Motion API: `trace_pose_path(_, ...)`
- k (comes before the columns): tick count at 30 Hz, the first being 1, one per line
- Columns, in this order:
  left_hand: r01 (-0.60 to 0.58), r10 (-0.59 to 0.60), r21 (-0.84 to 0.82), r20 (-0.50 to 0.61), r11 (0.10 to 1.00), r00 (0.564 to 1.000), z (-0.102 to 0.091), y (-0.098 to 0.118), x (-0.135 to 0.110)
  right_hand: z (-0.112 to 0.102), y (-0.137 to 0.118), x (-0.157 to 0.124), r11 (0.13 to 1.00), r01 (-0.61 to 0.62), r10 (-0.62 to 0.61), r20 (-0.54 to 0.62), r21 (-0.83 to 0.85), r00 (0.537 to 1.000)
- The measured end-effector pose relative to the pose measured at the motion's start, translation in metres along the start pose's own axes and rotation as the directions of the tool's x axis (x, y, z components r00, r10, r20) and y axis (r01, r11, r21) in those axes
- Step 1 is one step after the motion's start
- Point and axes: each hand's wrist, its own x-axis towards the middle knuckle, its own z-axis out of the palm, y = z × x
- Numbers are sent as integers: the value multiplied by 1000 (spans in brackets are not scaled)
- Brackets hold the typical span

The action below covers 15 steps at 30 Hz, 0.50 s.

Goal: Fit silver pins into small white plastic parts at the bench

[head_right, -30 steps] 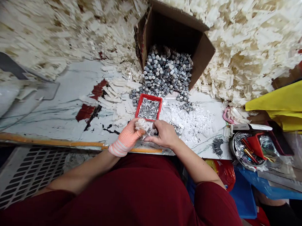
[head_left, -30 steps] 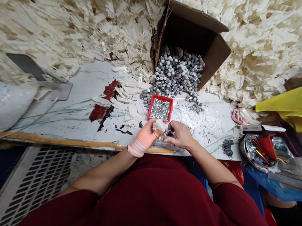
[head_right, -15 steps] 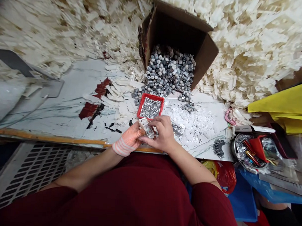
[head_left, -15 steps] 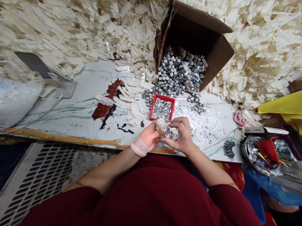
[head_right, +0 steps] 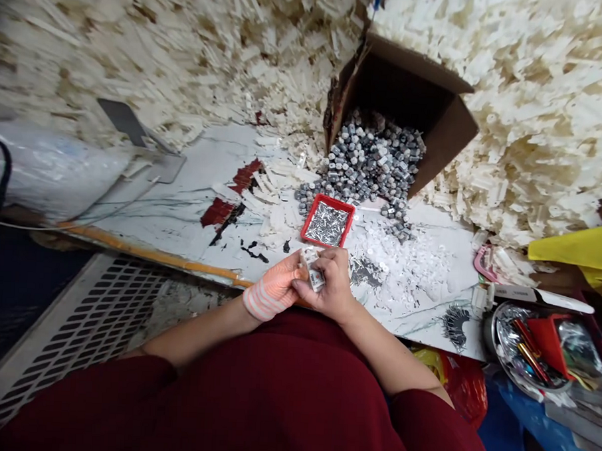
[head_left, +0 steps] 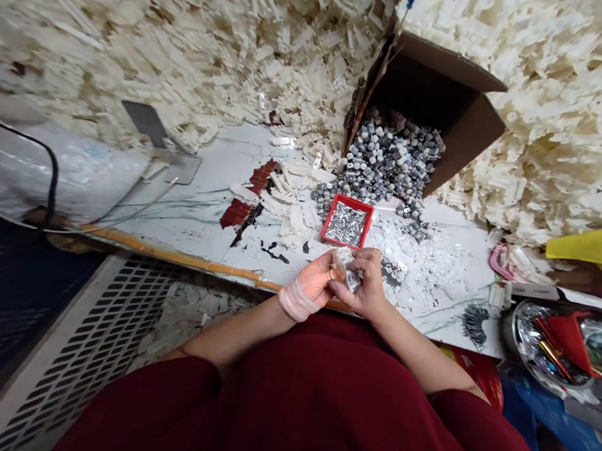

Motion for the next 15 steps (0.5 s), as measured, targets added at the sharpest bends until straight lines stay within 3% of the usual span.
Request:
trace_pose_path(8, -4, 5, -6, 30, 1000, 1000, -26, 6, 0, 13, -6, 9, 997, 5, -3, -25, 76, 1000)
trace_pose_path(11, 21, -18, -35, 67, 999, 998, -23, 11, -2, 11, -11, 11, 998, -31, 31, 6, 57, 1000)
trace_pose_path(15, -38, 42, -50, 69, 998, 997, -7, 16, -7, 10, -19, 11, 996, -79, 81, -29, 46, 996)
